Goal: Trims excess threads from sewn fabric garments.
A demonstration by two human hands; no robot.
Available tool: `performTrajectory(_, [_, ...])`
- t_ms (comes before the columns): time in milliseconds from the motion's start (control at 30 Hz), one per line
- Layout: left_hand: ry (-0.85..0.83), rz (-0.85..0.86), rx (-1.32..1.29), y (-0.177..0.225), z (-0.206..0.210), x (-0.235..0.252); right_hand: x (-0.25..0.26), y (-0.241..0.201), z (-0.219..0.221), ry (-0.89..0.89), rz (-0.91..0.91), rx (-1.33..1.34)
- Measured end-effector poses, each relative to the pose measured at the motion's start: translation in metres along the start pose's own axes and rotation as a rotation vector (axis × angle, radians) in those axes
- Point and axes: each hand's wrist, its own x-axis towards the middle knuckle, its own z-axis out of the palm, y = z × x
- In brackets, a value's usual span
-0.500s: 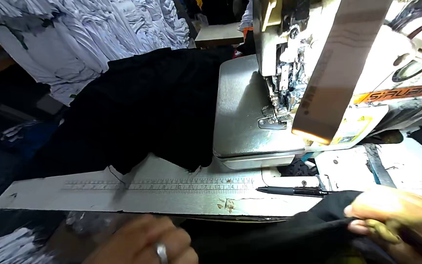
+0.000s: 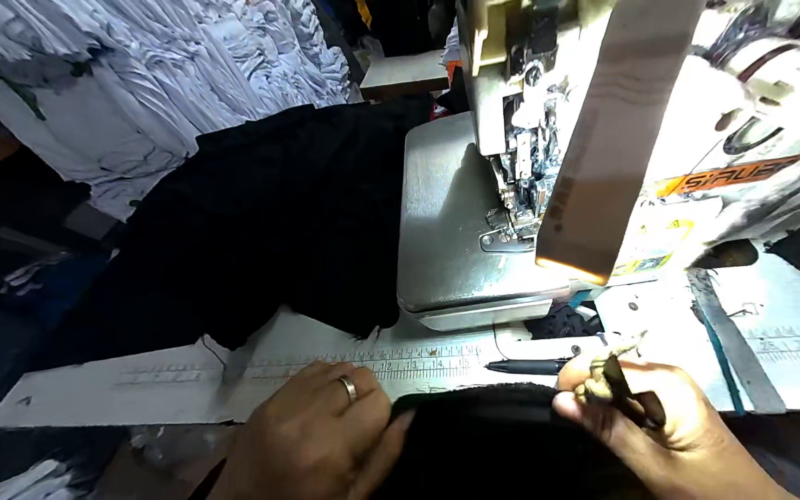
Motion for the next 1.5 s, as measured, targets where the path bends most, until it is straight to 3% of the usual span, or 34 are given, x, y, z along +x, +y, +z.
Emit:
performTrajectory(167, [0.118, -0.019, 0.005, 0.012, 0.006, 0.030, 0.011, -0.013, 0.004, -0.073, 0.120, 0.198])
performTrajectory(367, [-0.021, 0.000, -0.328, 0.042, 0.012, 0.052, 0.024, -0.030, -0.008, -0.059, 0.071, 0.264])
performTrajectory(467, [-0.046, -0.095, -0.664, 0.036, -0.002, 0.055, 0.027, -0.027, -0.012, -0.036, 0.086, 0.285])
performTrajectory(567, [-0.048, -0.255, -0.882, 0.034, -0.009, 0.061, 0.025, -0.012, -0.013, -0.130, 0.068, 0.265])
performTrajectory(700, [-0.037, -0.323, -1.054, 0.025, -0.003, 0.071, 0.018, -0.014, -0.018, -0.167, 0.293, 0.192])
performTrajectory(767, [-0.064, -0.343, -1.054, 0.025, -0.008, 0.075, 0.016, -0.019, -0.025, -0.102, 0.409, 0.237])
performTrajectory(933, [-0.109, -0.421, -0.886, 0.031, -0.023, 0.089, 0.022, -0.022, -0.033, 0.044, 0.405, 0.343])
performTrajectory(1167, [-0.259, -0.275, -0.798, 0.024, -0.031, 0.102, 0.032, -0.017, -0.036, 0.095, 0.474, 0.394])
performTrajectory(1500, [-0.288, -0.306, -1.083, 0.002, -0.022, 0.114, 0.039, -0.006, -0.031, 0.163, 0.526, 0.310])
